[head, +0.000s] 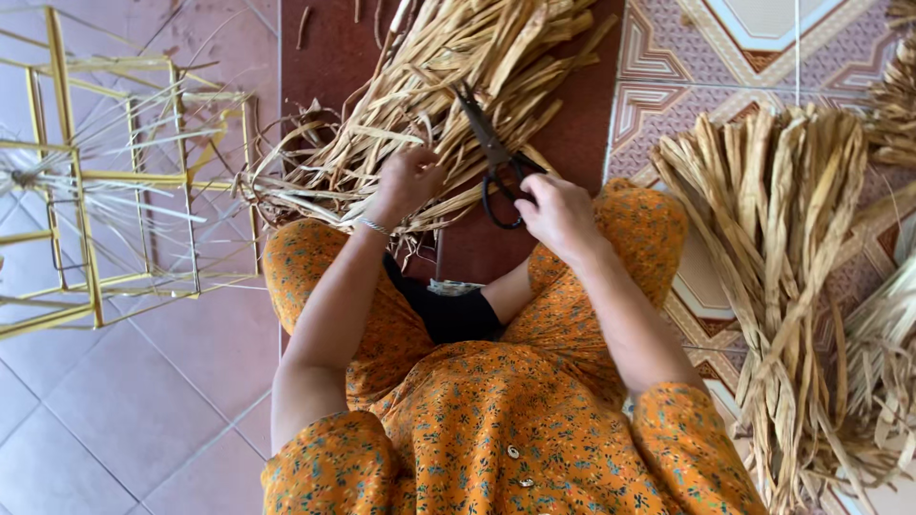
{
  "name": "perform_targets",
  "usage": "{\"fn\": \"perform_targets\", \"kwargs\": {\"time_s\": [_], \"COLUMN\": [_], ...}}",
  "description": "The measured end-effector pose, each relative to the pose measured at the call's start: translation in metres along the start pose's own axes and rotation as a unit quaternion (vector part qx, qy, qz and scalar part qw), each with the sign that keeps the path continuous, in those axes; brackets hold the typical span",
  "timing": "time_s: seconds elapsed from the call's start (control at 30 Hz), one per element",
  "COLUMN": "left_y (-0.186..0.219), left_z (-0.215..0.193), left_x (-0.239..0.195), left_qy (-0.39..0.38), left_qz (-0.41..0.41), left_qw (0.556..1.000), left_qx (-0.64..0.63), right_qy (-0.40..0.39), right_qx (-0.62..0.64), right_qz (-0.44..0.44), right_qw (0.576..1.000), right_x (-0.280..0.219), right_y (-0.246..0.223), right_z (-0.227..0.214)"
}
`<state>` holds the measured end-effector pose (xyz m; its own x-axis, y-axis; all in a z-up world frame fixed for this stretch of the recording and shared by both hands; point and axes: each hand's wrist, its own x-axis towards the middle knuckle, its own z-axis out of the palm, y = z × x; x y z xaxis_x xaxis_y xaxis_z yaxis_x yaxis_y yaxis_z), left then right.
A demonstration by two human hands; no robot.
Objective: The person sits on a tiled floor and uses shears to cut dried plant strips into shorter lengths. They repeatedly gather bundles, trim them, and place the cut pieces into a nearby pile.
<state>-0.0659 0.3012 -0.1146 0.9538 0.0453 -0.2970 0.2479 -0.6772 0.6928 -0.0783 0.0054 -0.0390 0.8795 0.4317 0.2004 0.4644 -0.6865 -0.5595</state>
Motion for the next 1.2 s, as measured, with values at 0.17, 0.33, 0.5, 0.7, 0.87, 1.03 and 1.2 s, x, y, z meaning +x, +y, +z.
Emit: {"fn": "perform_targets", "kwargs": {"time_s": [0.17, 0.33, 0.5, 0.7, 0.87, 1.03, 1.2], "left_y": [-0.001, 0.003, 0.009, 0.002, -0.020, 0.001, 0.037], "left_z": [0.020, 0.028, 0.016, -0.010, -0.035, -0.035, 0.014], "left_x": [0.011, 0.020, 0.023, 0.019, -0.008, -0.005, 0.040], "left_qy": [0.043, 0.076, 0.039, 0.013, -0.089, 0.078, 0.011], "left_qz": [0.013, 0.014, -0.023, -0.112, -0.116, 0.062, 0.047], "left_qw": [0.990, 0.981, 0.981, 0.984, 0.950, 0.925, 0.962], "left_qx": [0.136, 0.179, 0.186, 0.135, 0.277, 0.366, 0.268], "right_qy": [-0.140, -0.159, -0.030, -0.043, -0.042, 0.024, 0.088], "right_qx": [-0.148, -0.098, 0.045, 0.471, 0.757, 0.713, 0.670], "right_qz": [0.131, 0.167, 0.158, 0.293, 0.132, 0.182, 0.197], "right_qw": [0.970, 0.968, 0.986, 0.831, 0.638, 0.677, 0.711], "right_x": [0.027, 0.020, 0.028, 0.036, 0.031, 0.035, 0.035], "right_y": [0.009, 0.033, 0.028, 0.025, 0.023, 0.031, 0.043], "right_z": [0.079, 0.092, 0.077, 0.019, -0.015, -0.012, 0.005]}}
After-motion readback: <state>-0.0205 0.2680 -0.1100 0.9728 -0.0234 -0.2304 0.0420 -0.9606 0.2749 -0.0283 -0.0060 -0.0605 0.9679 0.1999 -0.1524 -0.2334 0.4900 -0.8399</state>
